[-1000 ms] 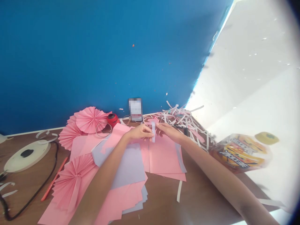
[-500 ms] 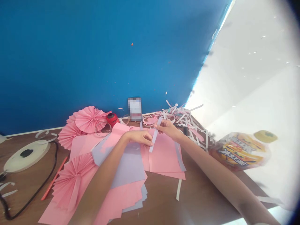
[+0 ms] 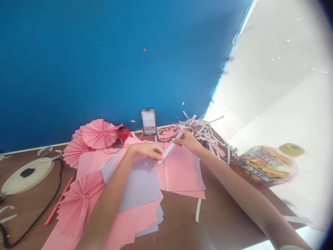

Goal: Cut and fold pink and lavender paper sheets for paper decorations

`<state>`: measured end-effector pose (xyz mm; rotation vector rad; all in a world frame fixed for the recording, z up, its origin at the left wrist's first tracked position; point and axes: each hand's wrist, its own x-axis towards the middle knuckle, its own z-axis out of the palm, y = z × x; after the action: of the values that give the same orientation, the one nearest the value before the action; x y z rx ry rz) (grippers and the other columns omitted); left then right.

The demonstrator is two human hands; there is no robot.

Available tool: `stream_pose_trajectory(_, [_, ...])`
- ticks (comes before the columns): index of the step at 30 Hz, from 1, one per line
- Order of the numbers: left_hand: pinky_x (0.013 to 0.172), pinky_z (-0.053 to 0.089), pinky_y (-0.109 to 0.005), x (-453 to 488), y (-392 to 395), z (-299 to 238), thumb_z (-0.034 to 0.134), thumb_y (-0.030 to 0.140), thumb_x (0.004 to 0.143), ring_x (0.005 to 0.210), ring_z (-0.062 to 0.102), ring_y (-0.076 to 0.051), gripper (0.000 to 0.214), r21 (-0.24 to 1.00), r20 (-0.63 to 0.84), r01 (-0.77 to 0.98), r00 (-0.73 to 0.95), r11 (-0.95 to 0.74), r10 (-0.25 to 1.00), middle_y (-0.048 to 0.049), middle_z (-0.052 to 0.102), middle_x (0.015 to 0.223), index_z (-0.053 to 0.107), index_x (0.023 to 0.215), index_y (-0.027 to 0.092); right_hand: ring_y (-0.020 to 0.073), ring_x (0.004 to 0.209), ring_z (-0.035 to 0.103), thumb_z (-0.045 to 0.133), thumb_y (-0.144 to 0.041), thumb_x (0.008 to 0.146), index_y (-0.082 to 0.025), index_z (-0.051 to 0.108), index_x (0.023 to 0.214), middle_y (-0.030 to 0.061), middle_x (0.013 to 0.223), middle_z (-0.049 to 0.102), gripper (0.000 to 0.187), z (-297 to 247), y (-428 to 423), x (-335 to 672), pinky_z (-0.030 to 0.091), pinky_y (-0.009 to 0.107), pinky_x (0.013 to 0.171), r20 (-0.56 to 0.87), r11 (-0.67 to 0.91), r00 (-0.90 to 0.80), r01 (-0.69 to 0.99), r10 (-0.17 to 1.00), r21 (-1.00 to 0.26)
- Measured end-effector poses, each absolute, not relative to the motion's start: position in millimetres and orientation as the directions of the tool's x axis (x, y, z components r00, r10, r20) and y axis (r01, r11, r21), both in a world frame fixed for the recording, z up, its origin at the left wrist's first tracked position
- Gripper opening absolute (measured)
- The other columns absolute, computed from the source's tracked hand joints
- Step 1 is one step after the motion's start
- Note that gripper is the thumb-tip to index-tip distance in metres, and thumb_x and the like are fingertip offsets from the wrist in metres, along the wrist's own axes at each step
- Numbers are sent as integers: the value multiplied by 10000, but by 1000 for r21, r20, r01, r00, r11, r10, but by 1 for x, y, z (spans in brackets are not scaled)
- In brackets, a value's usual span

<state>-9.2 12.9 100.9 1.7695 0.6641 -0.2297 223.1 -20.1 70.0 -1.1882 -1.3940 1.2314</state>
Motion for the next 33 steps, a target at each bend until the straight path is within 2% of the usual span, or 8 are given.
stream_pose_trajectory(6, [427, 257, -223, 4, 9, 87, 703, 480, 680, 488, 401, -88, 331, 756, -547, 599, 800, -264, 248, -3, 559, 575, 644, 613, 162, 123, 661, 574, 764, -359, 647, -164, 591, 798, 19, 738, 658, 301, 49, -19, 213, 413, 261, 624, 25, 23, -226, -13, 974, -1000])
stream_pose_trajectory(12, [416, 207, -247, 17, 4, 77, 801, 400, 547, 439, 327, -82, 293, 700, -587, 634, 773, -327, 241, 35, 448, 458, 634, 523, 160, 120, 609, 547, 756, -367, 656, -172, 562, 730, -10, 634, 625, 285, 31, -19, 206, 407, 269, 610, 29, 33, -206, 15, 978, -999])
stream_pose_trajectory(15, [418, 211, -251, 16, 4, 80, 771, 463, 583, 434, 319, -84, 331, 652, -633, 670, 739, -354, 232, 35, 431, 466, 637, 559, 161, 120, 617, 551, 745, -362, 680, -170, 591, 774, -5, 662, 634, 263, 32, -20, 204, 407, 269, 613, 59, 61, -244, 0, 968, -998])
stream_pose_trajectory(17, [428, 236, -245, 12, 5, 87, 731, 520, 626, 454, 356, -89, 373, 633, -637, 696, 717, -340, 283, 27, 463, 517, 621, 625, 163, 118, 625, 556, 743, -351, 687, -168, 604, 794, -1, 686, 637, 253, 36, -23, 203, 407, 266, 615, 60, 53, -299, -32, 953, -998])
stream_pose_trajectory(21, [497, 309, -220, 3, 6, 103, 698, 546, 665, 579, 451, -104, 421, 751, -435, 606, 753, -263, 494, 20, 536, 691, 597, 854, 184, 111, 613, 557, 751, -339, 687, -166, 606, 802, -2, 701, 630, 254, 45, -29, 199, 401, 253, 593, 28, -4, -347, -91, 938, -996])
stream_pose_trajectory(24, [506, 297, -210, 1, 6, 110, 644, 550, 721, 617, 432, -98, 405, 825, -293, 513, 745, -235, 599, 15, 517, 741, 591, 869, 177, 108, 614, 562, 764, -340, 677, -169, 594, 810, -5, 694, 625, 276, 49, -33, 195, 401, 244, 589, 7, -41, -334, -136, 942, -990])
stream_pose_trajectory(30, [491, 279, -216, 2, 5, 112, 602, 480, 782, 524, 385, -73, 332, 890, -235, 404, 804, -212, 546, 31, 472, 626, 604, 818, 150, 121, 650, 591, 756, -394, 695, -190, 572, 911, -1, 731, 625, 350, 60, -38, 192, 426, 254, 619, -40, -104, -302, -200, 953, -974])
stream_pose_trajectory(33, [490, 313, -210, 0, 8, 111, 626, 463, 769, 510, 430, -67, 311, 919, -217, 365, 787, -151, 577, 16, 540, 659, 566, 794, 158, 135, 748, 603, 761, -386, 692, -219, 560, 1024, 5, 807, 638, 423, 65, -40, 192, 430, 252, 645, -56, -133, -365, -189, 929, -973])
